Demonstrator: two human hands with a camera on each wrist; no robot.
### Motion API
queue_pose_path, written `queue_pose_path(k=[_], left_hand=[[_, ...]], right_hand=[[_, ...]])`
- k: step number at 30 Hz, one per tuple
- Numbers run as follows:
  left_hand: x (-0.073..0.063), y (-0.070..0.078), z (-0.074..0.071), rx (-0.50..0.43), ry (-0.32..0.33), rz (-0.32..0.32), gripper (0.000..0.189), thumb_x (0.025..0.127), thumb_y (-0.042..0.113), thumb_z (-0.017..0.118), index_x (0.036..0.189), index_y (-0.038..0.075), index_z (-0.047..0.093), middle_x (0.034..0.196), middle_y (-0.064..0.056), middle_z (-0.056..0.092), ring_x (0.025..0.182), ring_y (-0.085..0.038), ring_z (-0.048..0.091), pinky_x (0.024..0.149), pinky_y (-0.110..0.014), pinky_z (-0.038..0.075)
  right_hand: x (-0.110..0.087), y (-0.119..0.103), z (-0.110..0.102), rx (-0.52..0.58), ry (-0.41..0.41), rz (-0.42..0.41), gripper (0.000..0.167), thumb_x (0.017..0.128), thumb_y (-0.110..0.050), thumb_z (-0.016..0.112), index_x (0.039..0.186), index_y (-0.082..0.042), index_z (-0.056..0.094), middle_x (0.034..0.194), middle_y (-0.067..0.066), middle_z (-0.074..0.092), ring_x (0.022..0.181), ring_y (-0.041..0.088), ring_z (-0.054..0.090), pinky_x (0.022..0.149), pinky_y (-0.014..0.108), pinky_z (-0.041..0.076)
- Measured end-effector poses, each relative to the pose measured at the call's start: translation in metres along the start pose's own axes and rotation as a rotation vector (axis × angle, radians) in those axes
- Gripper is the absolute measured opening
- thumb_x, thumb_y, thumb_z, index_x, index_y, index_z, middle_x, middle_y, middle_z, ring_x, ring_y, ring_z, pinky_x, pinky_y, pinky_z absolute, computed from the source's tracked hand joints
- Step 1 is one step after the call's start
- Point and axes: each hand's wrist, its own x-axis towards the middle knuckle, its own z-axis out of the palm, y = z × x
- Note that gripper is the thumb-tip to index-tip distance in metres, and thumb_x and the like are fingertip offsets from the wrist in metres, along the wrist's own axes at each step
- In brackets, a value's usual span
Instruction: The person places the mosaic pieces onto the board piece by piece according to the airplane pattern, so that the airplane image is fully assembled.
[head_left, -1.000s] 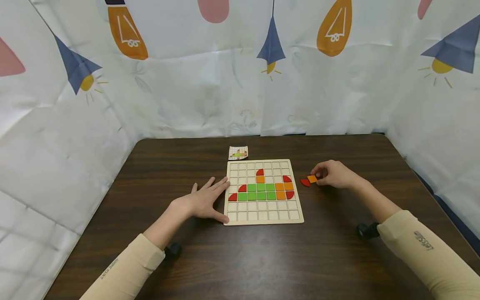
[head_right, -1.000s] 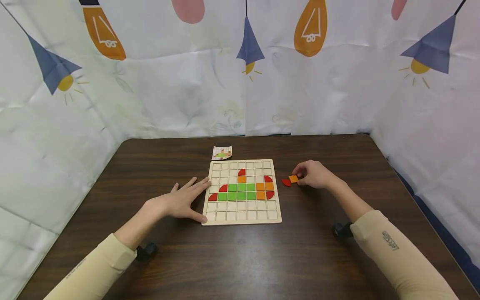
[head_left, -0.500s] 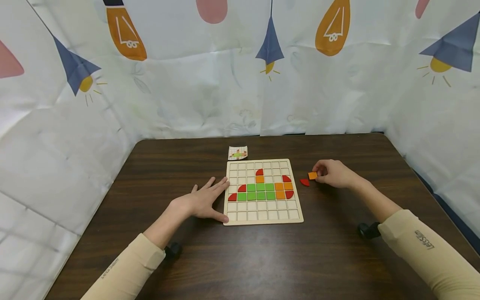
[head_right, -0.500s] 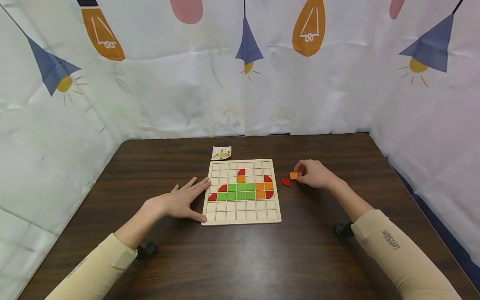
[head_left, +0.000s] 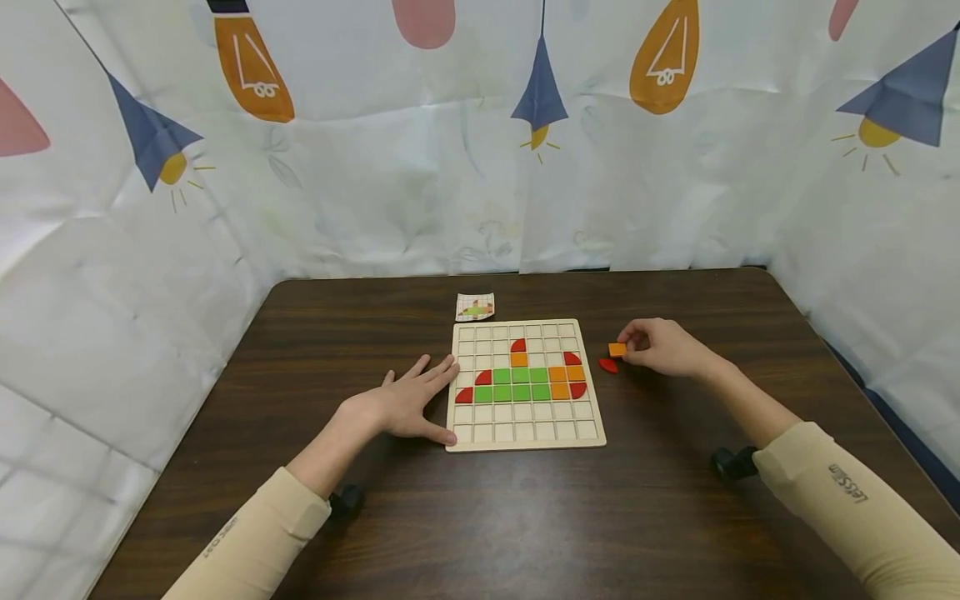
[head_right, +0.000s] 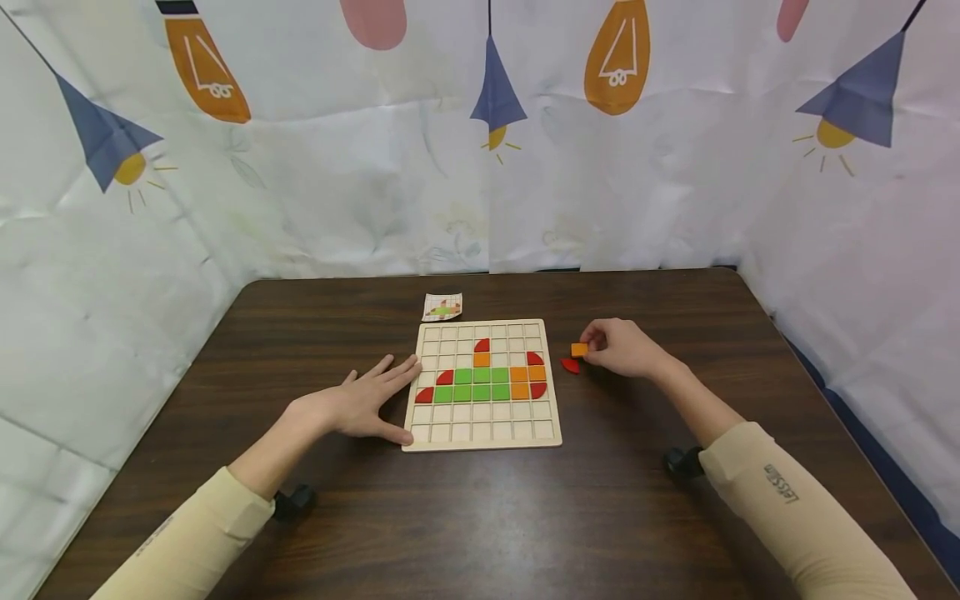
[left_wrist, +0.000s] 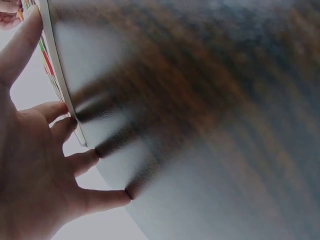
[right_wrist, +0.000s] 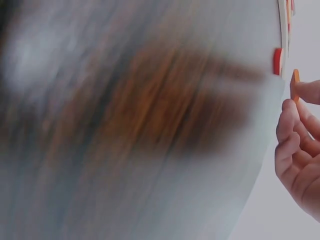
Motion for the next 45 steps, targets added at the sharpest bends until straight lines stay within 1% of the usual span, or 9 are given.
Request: queue_pose_path(k=[13, 19, 25, 28, 32, 35, 37, 40, 45], left_hand=[[0.002, 0.003, 0.000, -0.018, 0.000, 0.002, 0.112, 0.086, 0.062, 0.075, 0.167, 0.016, 0.014, 0.173, -0.005, 0.003, 0.155, -0.041, -0.001, 0.107, -0.082, 0.007], [0.003, 0.003, 0.000, -0.019, -0.001, -0.003, 0.113, 0.085, 0.063, 0.076, 0.167, 0.016, 0.014, 0.173, -0.004, 0.003, 0.156, -0.040, -0.001, 0.107, -0.083, 0.008], [0.003, 0.003, -0.001, -0.026, -0.008, -0.002, 0.113, 0.085, 0.063, 0.076, 0.167, 0.017, 0.013, 0.173, -0.004, 0.002, 0.156, -0.040, -0.003, 0.107, -0.083, 0.007], [0.004, 0.003, -0.001, -0.017, -0.030, -0.019, 0.114, 0.085, 0.065, 0.074, 0.167, 0.020, 0.010, 0.173, -0.001, -0.002, 0.156, -0.037, -0.005, 0.108, -0.081, 0.007], [0.004, 0.003, -0.002, -0.020, -0.033, -0.022, 0.114, 0.085, 0.064, 0.074, 0.168, 0.020, 0.009, 0.173, -0.002, -0.002, 0.156, -0.038, -0.004, 0.108, -0.082, 0.007], [0.004, 0.003, -0.002, -0.034, -0.016, -0.008, 0.114, 0.085, 0.062, 0.076, 0.167, 0.017, 0.012, 0.173, -0.004, 0.002, 0.155, -0.040, -0.003, 0.106, -0.083, 0.007], [0.004, 0.003, -0.002, -0.033, -0.016, -0.011, 0.114, 0.085, 0.063, 0.076, 0.167, 0.018, 0.012, 0.173, -0.003, 0.001, 0.156, -0.039, -0.003, 0.106, -0.083, 0.007], [0.004, 0.004, -0.002, -0.032, -0.016, -0.014, 0.114, 0.085, 0.062, 0.076, 0.167, 0.018, 0.012, 0.173, -0.004, 0.001, 0.156, -0.039, -0.003, 0.106, -0.083, 0.007], [0.003, 0.004, -0.002, -0.030, -0.020, -0.016, 0.114, 0.085, 0.062, 0.076, 0.167, 0.018, 0.011, 0.173, -0.004, 0.000, 0.156, -0.039, -0.004, 0.106, -0.083, 0.007]], right_hand=[[0.003, -0.023, 0.023, 0.042, -0.030, -0.066, 0.020, 0.095, -0.009, 0.074, 0.112, 0.000, 0.069, 0.089, 0.002, 0.064, 0.079, 0.019, 0.057, 0.068, 0.032, 0.049], [0.004, -0.034, 0.029, 0.048, -0.029, -0.096, 0.020, 0.093, -0.009, 0.076, 0.111, -0.002, 0.070, 0.087, 0.001, 0.064, 0.080, 0.018, 0.057, 0.069, 0.031, 0.049], [0.005, -0.042, 0.033, 0.060, -0.032, -0.127, 0.021, 0.092, -0.008, 0.076, 0.111, -0.001, 0.069, 0.086, 0.000, 0.063, 0.079, 0.017, 0.057, 0.068, 0.030, 0.049], [0.006, -0.046, 0.035, 0.067, -0.036, -0.140, 0.021, 0.093, -0.008, 0.076, 0.111, -0.001, 0.069, 0.085, -0.001, 0.063, 0.077, 0.016, 0.057, 0.067, 0.029, 0.049], [0.008, -0.051, 0.041, 0.071, -0.046, -0.157, 0.021, 0.093, -0.009, 0.076, 0.111, -0.001, 0.070, 0.086, -0.001, 0.063, 0.077, 0.016, 0.057, 0.069, 0.029, 0.049], [0.009, -0.055, 0.044, 0.070, -0.050, -0.166, 0.021, 0.092, -0.009, 0.077, 0.111, -0.001, 0.070, 0.086, -0.002, 0.064, 0.080, 0.016, 0.058, 0.071, 0.031, 0.050], [0.011, -0.056, 0.046, 0.068, -0.053, -0.172, 0.022, 0.092, -0.009, 0.077, 0.111, -0.001, 0.070, 0.086, -0.002, 0.064, 0.080, 0.016, 0.059, 0.073, 0.032, 0.051], [0.013, -0.059, 0.050, 0.068, -0.061, -0.172, 0.020, 0.091, -0.009, 0.077, 0.109, -0.004, 0.071, 0.084, -0.003, 0.064, 0.080, 0.015, 0.059, 0.073, 0.032, 0.051], [0.017, -0.063, 0.055, 0.066, -0.076, -0.190, 0.016, 0.091, -0.010, 0.076, 0.107, -0.008, 0.071, 0.082, -0.005, 0.064, 0.076, 0.014, 0.060, 0.070, 0.032, 0.052]])
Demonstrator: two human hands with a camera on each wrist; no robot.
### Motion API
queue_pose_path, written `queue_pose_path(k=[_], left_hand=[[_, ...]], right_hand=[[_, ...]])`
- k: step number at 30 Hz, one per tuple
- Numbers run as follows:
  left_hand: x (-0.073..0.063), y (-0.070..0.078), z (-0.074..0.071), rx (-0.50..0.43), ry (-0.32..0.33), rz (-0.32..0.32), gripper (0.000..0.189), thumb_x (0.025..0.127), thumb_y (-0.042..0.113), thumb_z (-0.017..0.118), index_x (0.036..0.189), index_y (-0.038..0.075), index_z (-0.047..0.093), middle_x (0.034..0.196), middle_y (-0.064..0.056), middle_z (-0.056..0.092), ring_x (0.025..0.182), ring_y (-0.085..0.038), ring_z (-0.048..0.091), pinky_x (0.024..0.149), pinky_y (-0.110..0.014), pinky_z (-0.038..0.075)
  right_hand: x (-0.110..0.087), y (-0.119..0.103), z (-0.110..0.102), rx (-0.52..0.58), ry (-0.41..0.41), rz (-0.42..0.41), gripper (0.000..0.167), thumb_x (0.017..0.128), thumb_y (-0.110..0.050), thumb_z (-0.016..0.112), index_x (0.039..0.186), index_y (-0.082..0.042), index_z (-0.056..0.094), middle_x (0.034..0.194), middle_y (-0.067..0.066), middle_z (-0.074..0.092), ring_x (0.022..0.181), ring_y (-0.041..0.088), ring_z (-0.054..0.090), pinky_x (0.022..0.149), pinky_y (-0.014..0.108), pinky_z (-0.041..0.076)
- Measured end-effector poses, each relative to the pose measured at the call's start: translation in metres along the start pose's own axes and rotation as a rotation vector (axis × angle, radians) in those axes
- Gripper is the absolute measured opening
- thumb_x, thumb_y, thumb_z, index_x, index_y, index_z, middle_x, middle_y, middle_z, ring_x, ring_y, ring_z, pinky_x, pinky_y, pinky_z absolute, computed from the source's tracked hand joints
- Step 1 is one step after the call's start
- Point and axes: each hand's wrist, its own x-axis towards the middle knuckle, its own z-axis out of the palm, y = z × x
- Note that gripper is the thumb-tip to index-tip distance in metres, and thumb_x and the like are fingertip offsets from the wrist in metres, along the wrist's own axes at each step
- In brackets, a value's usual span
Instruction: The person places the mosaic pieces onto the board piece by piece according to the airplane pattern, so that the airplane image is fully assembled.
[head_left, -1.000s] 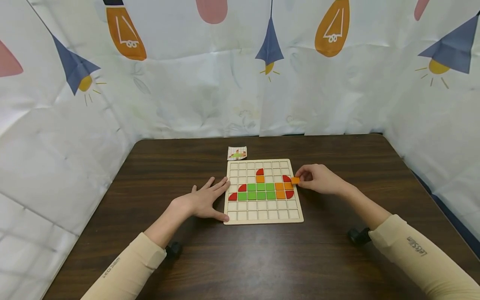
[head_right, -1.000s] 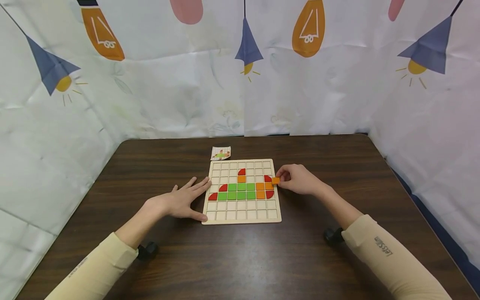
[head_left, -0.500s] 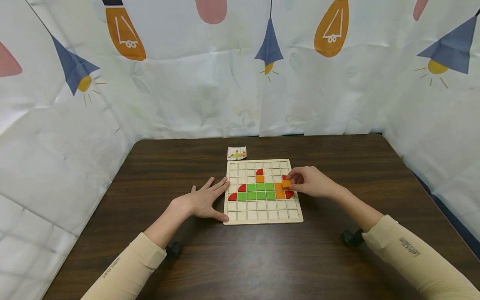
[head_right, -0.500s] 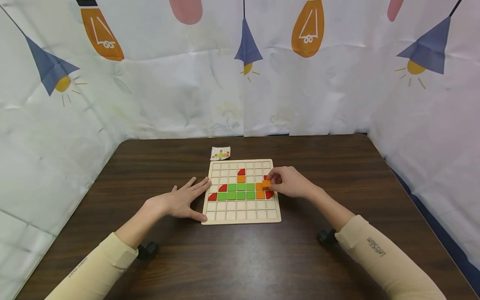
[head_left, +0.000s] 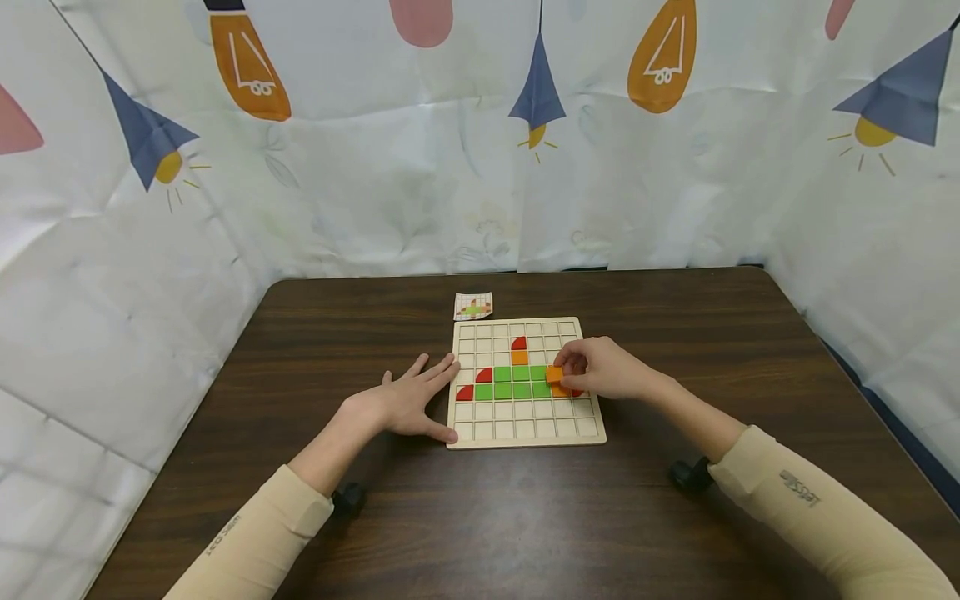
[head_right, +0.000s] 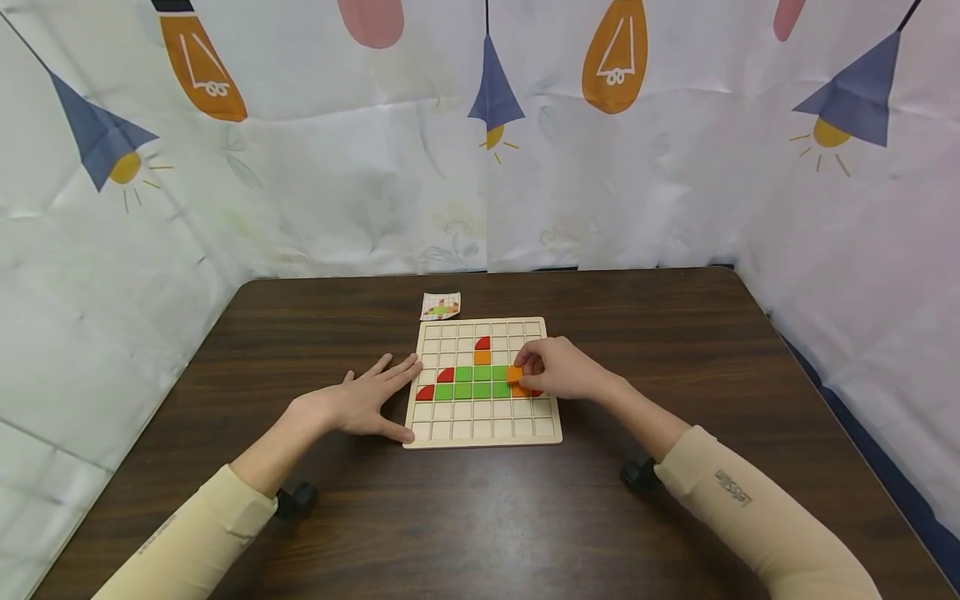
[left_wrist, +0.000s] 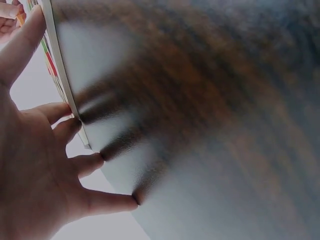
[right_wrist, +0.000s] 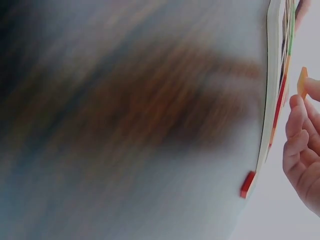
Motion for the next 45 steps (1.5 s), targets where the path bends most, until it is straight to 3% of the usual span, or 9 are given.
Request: queue_pose_path(k=[12, 20, 25, 45], left_hand=[[0.001, 0.000, -0.001, -0.007, 0.007, 0.007, 0.115, 0.084, 0.062, 0.077, 0.167, 0.016, 0.012, 0.173, -0.005, 0.003, 0.156, -0.037, 0.000, 0.105, -0.084, 0.007], [0.007, -0.007, 0.005, 0.003, -0.001, -0.008, 0.117, 0.083, 0.066, 0.076, 0.168, 0.023, 0.008, 0.172, 0.001, -0.002, 0.157, -0.032, -0.005, 0.107, -0.083, 0.005], [0.004, -0.004, 0.002, 0.006, -0.010, -0.001, 0.116, 0.084, 0.064, 0.076, 0.167, 0.019, 0.009, 0.173, -0.003, -0.002, 0.156, -0.034, -0.004, 0.106, -0.083, 0.006], [0.001, -0.001, 0.000, -0.008, 0.010, -0.004, 0.114, 0.084, 0.062, 0.077, 0.167, 0.017, 0.013, 0.173, -0.004, 0.003, 0.156, -0.036, 0.000, 0.106, -0.084, 0.007]], right_hand=[[0.007, -0.012, 0.011, 0.019, -0.016, -0.092, 0.015, 0.091, -0.008, 0.076, 0.105, -0.004, 0.071, 0.084, -0.005, 0.065, 0.077, 0.011, 0.061, 0.075, 0.030, 0.054], [0.010, -0.018, 0.017, 0.040, -0.053, -0.118, 0.016, 0.091, -0.008, 0.077, 0.105, -0.002, 0.071, 0.083, -0.005, 0.064, 0.075, 0.010, 0.059, 0.073, 0.028, 0.053], [0.009, -0.024, 0.020, 0.016, -0.074, -0.138, 0.015, 0.089, -0.007, 0.078, 0.102, -0.003, 0.071, 0.080, -0.007, 0.063, 0.071, 0.008, 0.057, 0.069, 0.026, 0.051], [0.009, -0.037, 0.028, -0.038, -0.132, -0.112, 0.016, 0.085, -0.008, 0.081, 0.099, -0.006, 0.072, 0.077, -0.009, 0.064, 0.069, 0.006, 0.059, 0.068, 0.027, 0.052]])
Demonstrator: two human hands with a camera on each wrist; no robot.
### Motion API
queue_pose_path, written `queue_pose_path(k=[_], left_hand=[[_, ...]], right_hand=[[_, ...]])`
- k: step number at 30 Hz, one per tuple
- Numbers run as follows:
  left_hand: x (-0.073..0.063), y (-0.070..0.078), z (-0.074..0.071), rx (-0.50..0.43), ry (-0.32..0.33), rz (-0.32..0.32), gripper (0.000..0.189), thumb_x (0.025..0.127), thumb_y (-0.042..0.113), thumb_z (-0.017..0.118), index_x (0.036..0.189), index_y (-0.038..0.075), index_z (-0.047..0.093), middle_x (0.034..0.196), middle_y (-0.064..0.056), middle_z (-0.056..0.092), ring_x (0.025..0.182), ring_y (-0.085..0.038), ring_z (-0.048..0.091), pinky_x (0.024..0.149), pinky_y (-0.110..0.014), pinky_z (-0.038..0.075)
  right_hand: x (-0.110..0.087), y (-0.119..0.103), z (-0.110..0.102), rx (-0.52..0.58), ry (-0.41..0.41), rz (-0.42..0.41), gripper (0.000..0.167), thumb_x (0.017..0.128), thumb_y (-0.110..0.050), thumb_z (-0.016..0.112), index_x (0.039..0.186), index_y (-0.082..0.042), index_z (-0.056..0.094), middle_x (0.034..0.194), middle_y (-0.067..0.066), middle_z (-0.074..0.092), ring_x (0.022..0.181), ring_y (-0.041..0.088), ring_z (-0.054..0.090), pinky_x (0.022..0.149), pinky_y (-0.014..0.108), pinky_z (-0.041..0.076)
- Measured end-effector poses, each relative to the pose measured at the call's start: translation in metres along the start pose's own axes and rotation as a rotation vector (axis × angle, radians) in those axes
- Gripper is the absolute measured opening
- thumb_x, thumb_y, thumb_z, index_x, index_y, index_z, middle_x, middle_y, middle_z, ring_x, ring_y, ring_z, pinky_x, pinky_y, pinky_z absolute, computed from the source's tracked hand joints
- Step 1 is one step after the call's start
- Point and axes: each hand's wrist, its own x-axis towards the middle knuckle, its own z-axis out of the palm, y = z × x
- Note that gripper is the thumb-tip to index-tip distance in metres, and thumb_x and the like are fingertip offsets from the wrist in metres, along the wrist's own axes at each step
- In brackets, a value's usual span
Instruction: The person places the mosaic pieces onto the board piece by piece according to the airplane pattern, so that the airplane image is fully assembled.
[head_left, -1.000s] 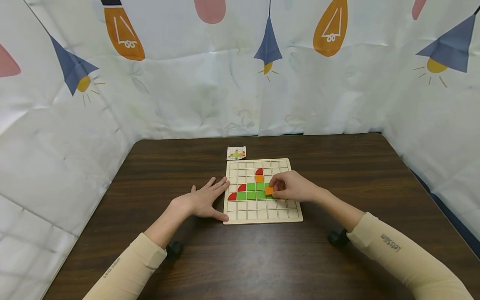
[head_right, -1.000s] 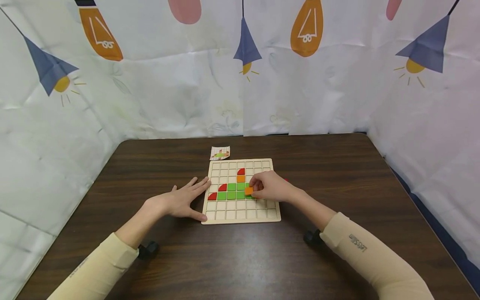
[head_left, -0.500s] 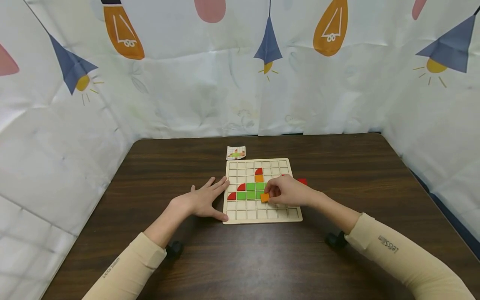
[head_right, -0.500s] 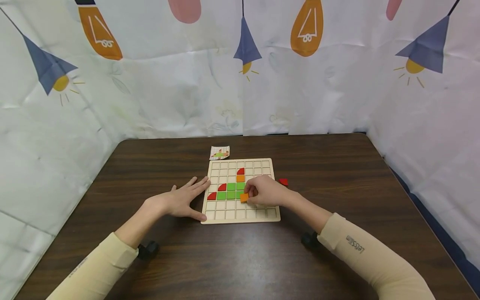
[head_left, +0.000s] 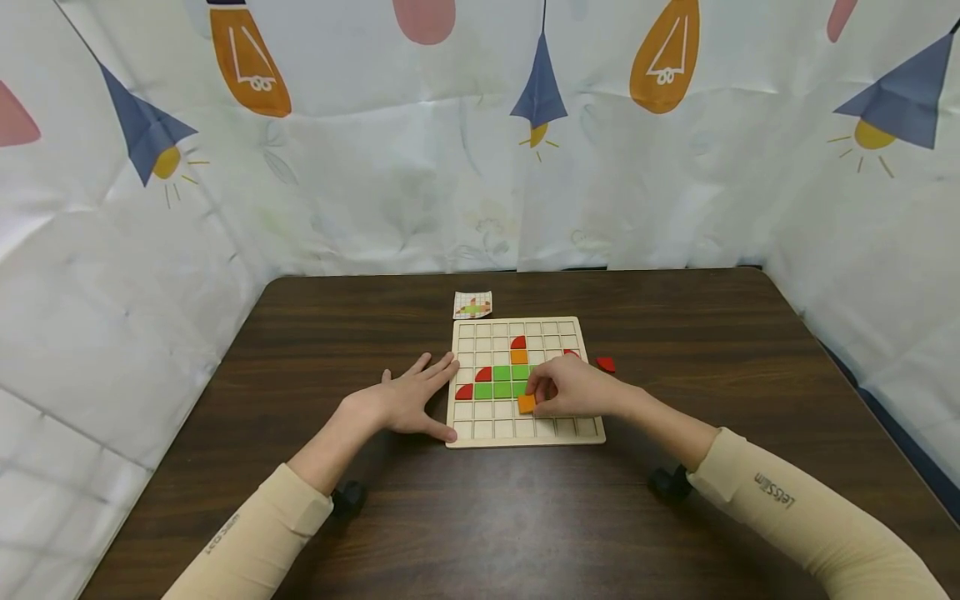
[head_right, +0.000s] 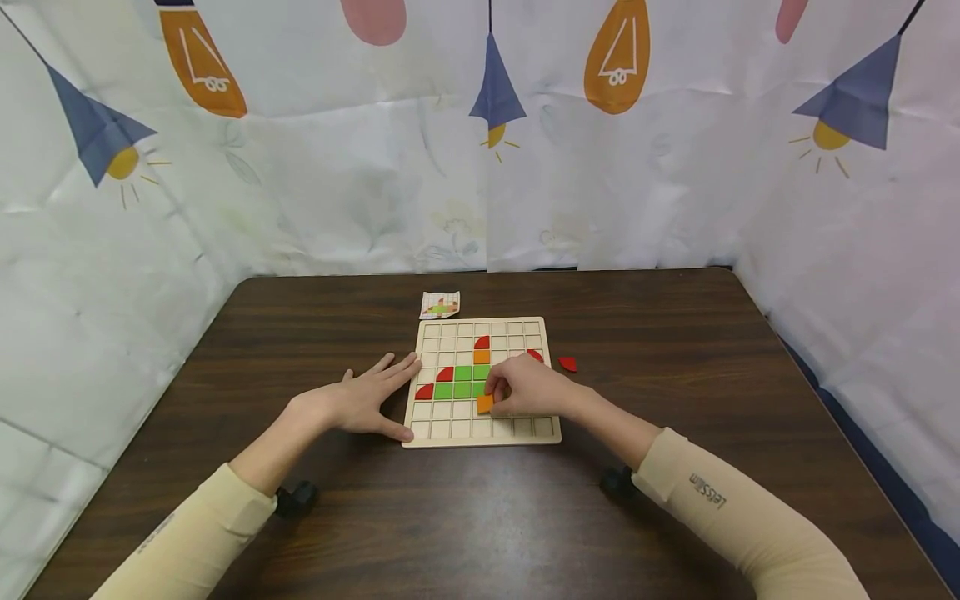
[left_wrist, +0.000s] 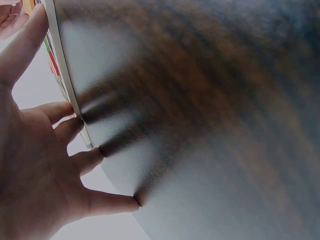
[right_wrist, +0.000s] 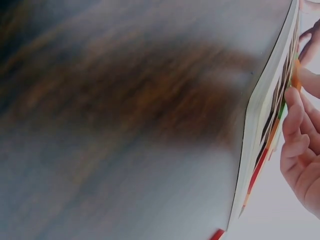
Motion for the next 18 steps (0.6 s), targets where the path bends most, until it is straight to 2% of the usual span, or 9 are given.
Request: queue_pose_path(k=[18], left_hand=[[0.0009, -0.0017, 0.0006, -0.008, 0.004, 0.011, 0.115, 0.084, 0.062, 0.078, 0.167, 0.016, 0.014, 0.173, -0.005, 0.003, 0.156, -0.037, 0.000, 0.105, -0.085, 0.007]], right_hand=[[0.0051, -0.0047, 0.0078, -0.058, 0.002, 0.026, 0.017, 0.084, -0.009, 0.084, 0.096, -0.008, 0.073, 0.075, -0.012, 0.063, 0.067, 0.004, 0.058, 0.068, 0.025, 0.053]])
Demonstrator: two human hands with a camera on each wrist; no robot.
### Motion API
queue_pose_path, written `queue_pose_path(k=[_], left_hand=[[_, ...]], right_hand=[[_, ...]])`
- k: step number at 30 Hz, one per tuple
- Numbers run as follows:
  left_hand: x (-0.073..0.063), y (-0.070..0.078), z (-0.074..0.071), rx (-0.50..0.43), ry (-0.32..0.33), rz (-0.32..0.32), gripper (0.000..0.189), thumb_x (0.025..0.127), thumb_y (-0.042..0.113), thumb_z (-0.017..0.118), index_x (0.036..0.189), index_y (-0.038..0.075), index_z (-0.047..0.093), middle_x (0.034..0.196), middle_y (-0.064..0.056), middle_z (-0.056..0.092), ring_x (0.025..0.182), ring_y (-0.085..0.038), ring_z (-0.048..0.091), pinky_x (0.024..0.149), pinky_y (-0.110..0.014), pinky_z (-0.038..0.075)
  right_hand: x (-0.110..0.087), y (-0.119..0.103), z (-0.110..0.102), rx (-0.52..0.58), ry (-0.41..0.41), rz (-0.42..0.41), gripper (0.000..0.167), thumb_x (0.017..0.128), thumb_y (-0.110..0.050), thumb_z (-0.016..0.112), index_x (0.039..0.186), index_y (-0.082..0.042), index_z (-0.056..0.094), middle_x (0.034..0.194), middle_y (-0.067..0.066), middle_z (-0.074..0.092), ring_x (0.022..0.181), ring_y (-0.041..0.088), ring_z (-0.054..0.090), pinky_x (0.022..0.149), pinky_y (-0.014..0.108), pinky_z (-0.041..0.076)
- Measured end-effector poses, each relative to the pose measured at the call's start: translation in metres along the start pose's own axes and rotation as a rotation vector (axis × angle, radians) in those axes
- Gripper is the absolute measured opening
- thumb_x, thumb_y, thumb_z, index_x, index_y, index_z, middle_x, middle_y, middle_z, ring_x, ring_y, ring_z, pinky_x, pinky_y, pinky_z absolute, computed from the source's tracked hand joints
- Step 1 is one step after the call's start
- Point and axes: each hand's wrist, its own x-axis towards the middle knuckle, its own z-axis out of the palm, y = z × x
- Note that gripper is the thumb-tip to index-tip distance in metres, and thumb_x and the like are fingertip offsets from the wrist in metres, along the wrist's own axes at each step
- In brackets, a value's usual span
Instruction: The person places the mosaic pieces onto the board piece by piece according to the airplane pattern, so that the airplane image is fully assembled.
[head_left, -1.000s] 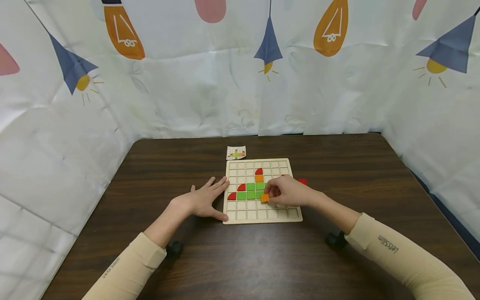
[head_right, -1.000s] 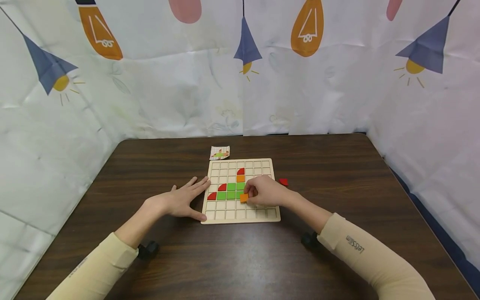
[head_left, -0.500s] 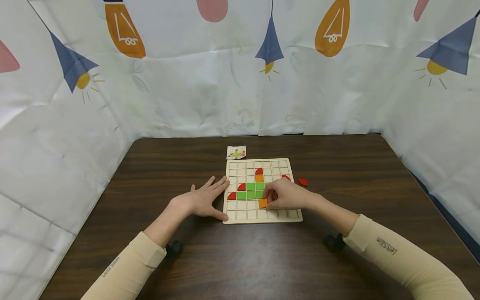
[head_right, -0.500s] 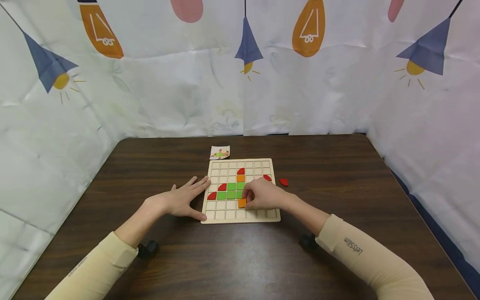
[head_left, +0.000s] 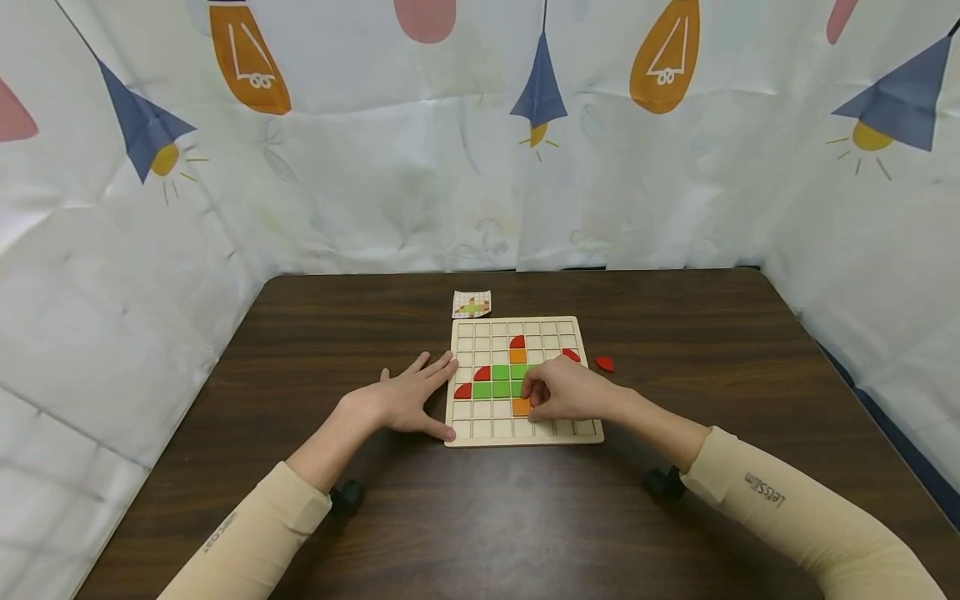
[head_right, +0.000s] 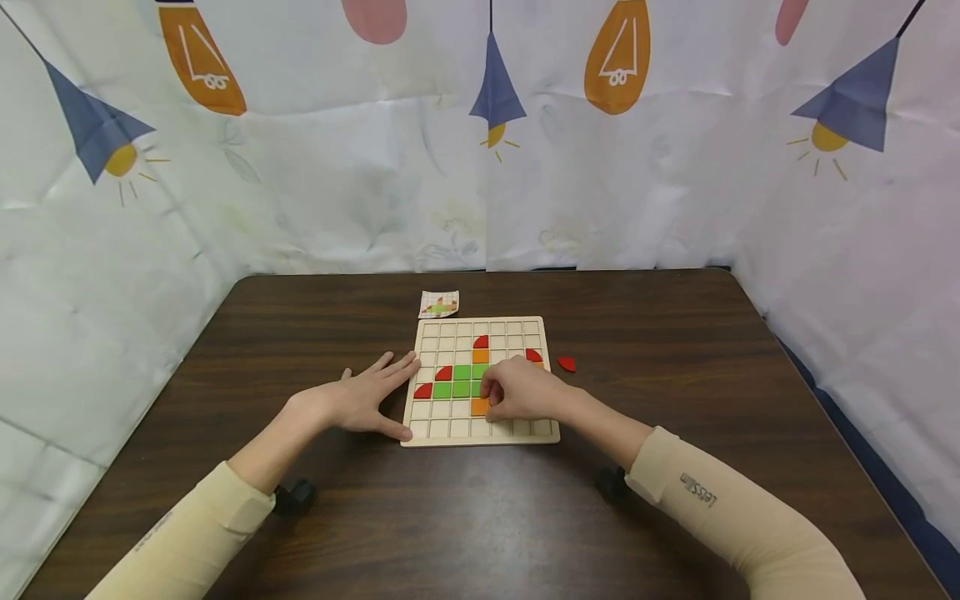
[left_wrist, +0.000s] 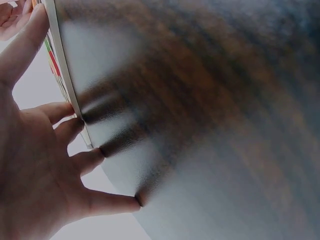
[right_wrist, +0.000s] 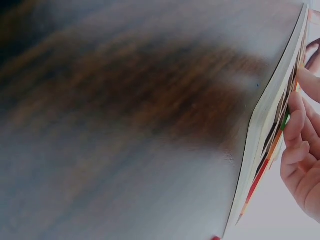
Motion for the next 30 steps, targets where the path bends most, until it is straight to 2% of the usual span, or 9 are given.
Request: queue_pose_path(k=[4, 15, 19, 30], left_hand=[[0.000, 0.000, 0.000, -0.005, -0.003, 0.004, 0.115, 0.084, 0.061, 0.078, 0.167, 0.016, 0.013, 0.173, -0.005, 0.003, 0.156, -0.037, 0.000, 0.105, -0.084, 0.007], [-0.001, 0.000, -0.001, 0.000, 0.001, 0.000, 0.114, 0.084, 0.062, 0.077, 0.167, 0.016, 0.014, 0.173, -0.004, 0.003, 0.156, -0.037, 0.000, 0.105, -0.084, 0.008], [-0.001, 0.001, -0.001, -0.003, 0.002, 0.003, 0.114, 0.084, 0.062, 0.078, 0.167, 0.016, 0.014, 0.173, -0.004, 0.003, 0.156, -0.037, 0.000, 0.105, -0.084, 0.007], [-0.002, 0.001, -0.001, -0.004, 0.004, -0.003, 0.115, 0.083, 0.062, 0.078, 0.167, 0.016, 0.014, 0.173, -0.004, 0.003, 0.156, -0.037, 0.000, 0.105, -0.084, 0.007]], right_hand=[[-0.002, -0.001, -0.002, 0.016, -0.005, -0.003, 0.018, 0.085, -0.010, 0.084, 0.098, -0.007, 0.073, 0.077, -0.012, 0.064, 0.069, 0.005, 0.059, 0.069, 0.026, 0.053], [-0.010, 0.008, -0.007, 0.019, 0.016, -0.093, 0.009, 0.088, -0.006, 0.078, 0.096, -0.011, 0.076, 0.080, -0.012, 0.066, 0.073, 0.005, 0.060, 0.069, 0.027, 0.053], [-0.014, 0.015, -0.011, 0.046, 0.042, -0.066, 0.011, 0.088, -0.003, 0.075, 0.097, -0.010, 0.075, 0.079, -0.011, 0.064, 0.072, 0.006, 0.059, 0.069, 0.027, 0.052], [-0.032, 0.035, -0.031, 0.097, 0.140, 0.059, 0.013, 0.089, -0.007, 0.080, 0.100, -0.009, 0.075, 0.083, -0.007, 0.067, 0.076, 0.014, 0.060, 0.068, 0.029, 0.052]])
